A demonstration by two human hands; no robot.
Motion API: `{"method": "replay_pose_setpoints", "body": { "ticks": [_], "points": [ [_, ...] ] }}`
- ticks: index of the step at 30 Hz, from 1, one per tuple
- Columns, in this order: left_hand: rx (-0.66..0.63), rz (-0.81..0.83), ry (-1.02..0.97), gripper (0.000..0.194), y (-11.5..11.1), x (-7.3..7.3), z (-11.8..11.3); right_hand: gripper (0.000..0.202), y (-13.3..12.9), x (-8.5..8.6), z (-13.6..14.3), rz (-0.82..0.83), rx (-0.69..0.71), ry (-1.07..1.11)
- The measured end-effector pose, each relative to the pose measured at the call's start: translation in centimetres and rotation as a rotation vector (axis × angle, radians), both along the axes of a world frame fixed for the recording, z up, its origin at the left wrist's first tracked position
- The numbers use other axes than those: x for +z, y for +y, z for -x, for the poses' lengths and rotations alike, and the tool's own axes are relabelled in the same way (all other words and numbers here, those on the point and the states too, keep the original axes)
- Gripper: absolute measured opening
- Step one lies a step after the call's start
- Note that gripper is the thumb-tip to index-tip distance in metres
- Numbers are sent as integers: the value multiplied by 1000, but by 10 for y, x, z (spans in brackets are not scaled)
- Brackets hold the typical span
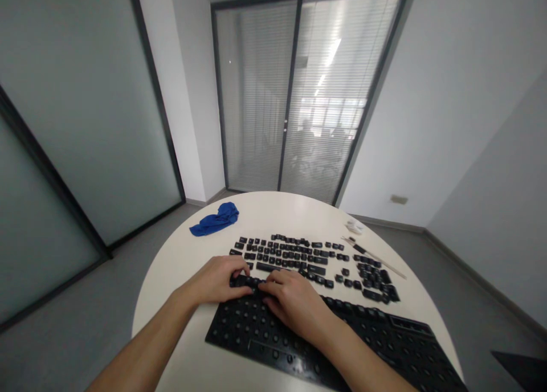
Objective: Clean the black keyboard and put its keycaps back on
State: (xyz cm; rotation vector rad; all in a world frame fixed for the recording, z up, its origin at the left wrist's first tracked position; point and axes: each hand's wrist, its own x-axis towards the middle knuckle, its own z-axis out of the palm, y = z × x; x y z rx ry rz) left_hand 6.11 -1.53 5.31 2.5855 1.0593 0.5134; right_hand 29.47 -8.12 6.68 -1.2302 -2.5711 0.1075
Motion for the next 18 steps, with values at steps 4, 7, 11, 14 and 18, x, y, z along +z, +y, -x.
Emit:
{"method": "replay_pose_setpoints", "body": {
  "ticks": [4, 7, 11, 14, 18],
  "points": [
    [0, -4, -6, 21, 0, -1, 0, 24, 1, -5, 2, -21, -9, -2],
    [2, -3, -10, 21, 1, -1, 1, 19, 2, -5, 3, -26, -26, 29],
    [3, -5, -2, 20, 0, 0, 0, 21, 0, 1, 0, 50, -69, 161],
    [4, -3, 9, 20, -1, 2, 0, 20, 0, 3, -1, 91, -94, 225],
    [4, -2, 5, 20, -1, 3, 0, 18, 0, 0, 1, 102, -80, 191]
  ]
}}
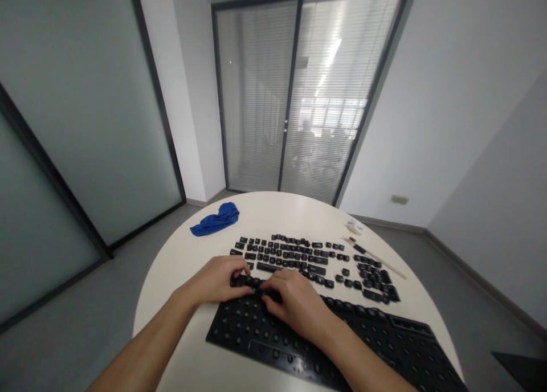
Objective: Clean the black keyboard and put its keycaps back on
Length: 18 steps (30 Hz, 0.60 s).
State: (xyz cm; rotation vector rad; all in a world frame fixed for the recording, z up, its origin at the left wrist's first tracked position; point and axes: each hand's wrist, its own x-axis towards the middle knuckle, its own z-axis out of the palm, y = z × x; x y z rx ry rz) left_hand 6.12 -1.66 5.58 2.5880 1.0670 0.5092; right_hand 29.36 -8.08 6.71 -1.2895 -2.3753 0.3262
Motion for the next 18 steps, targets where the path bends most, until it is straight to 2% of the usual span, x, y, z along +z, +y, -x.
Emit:
{"method": "replay_pose_setpoints", "body": {
  "ticks": [6, 12, 18],
  "points": [
    [-11, -7, -18, 19, 1, -3, 1, 19, 2, -2, 3, -13, 46, -58],
    [-7, -34, -13, 21, 1, -5, 1, 11, 3, -4, 0, -16, 52, -104],
    [-38, -83, -8, 25, -3, -2, -6, 14, 0, 5, -8, -54, 129, -146]
  ]
}}
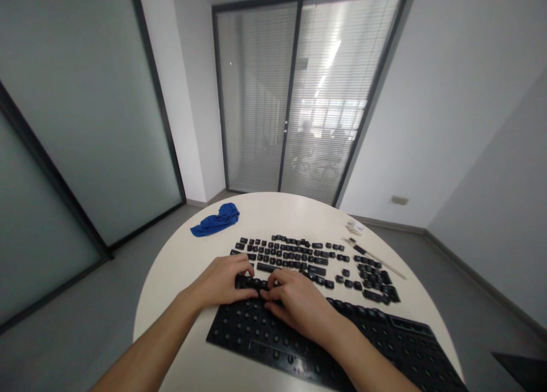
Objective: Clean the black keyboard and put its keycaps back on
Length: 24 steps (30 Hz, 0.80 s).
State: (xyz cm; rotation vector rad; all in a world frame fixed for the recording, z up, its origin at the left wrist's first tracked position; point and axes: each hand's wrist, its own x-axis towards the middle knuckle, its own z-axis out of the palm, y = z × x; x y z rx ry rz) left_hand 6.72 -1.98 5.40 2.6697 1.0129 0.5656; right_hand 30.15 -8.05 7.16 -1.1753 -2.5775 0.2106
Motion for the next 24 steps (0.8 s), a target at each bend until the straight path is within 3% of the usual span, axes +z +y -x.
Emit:
{"method": "replay_pose_setpoints", "body": {
  "ticks": [12, 17, 24],
  "points": [
    [-73, 9, -27, 25, -2, 0, -6, 20, -7, 19, 0, 67, 5, -113],
    [-82, 16, -3, 27, -5, 2, -9, 14, -7, 19, 4, 67, -21, -164],
    [-82, 24, 5, 32, -5, 1, -8, 15, -5, 16, -1, 78, 8, -51]
  ]
}}
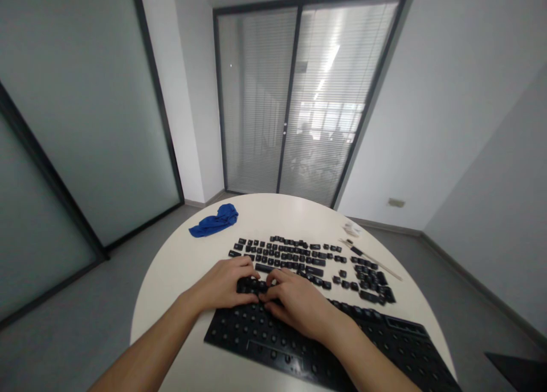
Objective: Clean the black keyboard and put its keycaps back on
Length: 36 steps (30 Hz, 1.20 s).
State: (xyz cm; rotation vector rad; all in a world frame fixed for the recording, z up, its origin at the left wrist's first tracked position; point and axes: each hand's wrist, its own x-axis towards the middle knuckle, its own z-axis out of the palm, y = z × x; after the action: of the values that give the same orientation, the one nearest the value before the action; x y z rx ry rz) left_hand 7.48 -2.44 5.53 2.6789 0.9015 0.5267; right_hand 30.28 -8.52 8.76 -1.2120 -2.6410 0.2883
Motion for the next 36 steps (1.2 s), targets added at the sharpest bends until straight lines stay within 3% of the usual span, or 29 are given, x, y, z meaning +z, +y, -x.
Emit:
{"method": "replay_pose_setpoints", "body": {
  "ticks": [5, 11, 14, 20, 27, 36],
  "points": [
    [-6, -19, 16, 31, -1, 1, 0, 19, 1, -4, -4, 6, 28, 52],
    [-18, -54, 14, 27, -1, 2, -1, 20, 10, 4, -9, 52, 58, 70],
    [-19, -67, 12, 30, 0, 1, 0, 20, 31, 11, -14, -3, -20, 68],
    [-21, -59, 17, 32, 0, 1, -1, 24, 97, 14, -23, -136, -325, -74],
    [-20, -47, 12, 32, 0, 0, 0, 25, 145, 0, -23, -115, -421, -178],
    [-24, -41, 5, 34, 1, -2, 0, 28, 166, -13, -8, -50, -420, -275]
  ]
}}
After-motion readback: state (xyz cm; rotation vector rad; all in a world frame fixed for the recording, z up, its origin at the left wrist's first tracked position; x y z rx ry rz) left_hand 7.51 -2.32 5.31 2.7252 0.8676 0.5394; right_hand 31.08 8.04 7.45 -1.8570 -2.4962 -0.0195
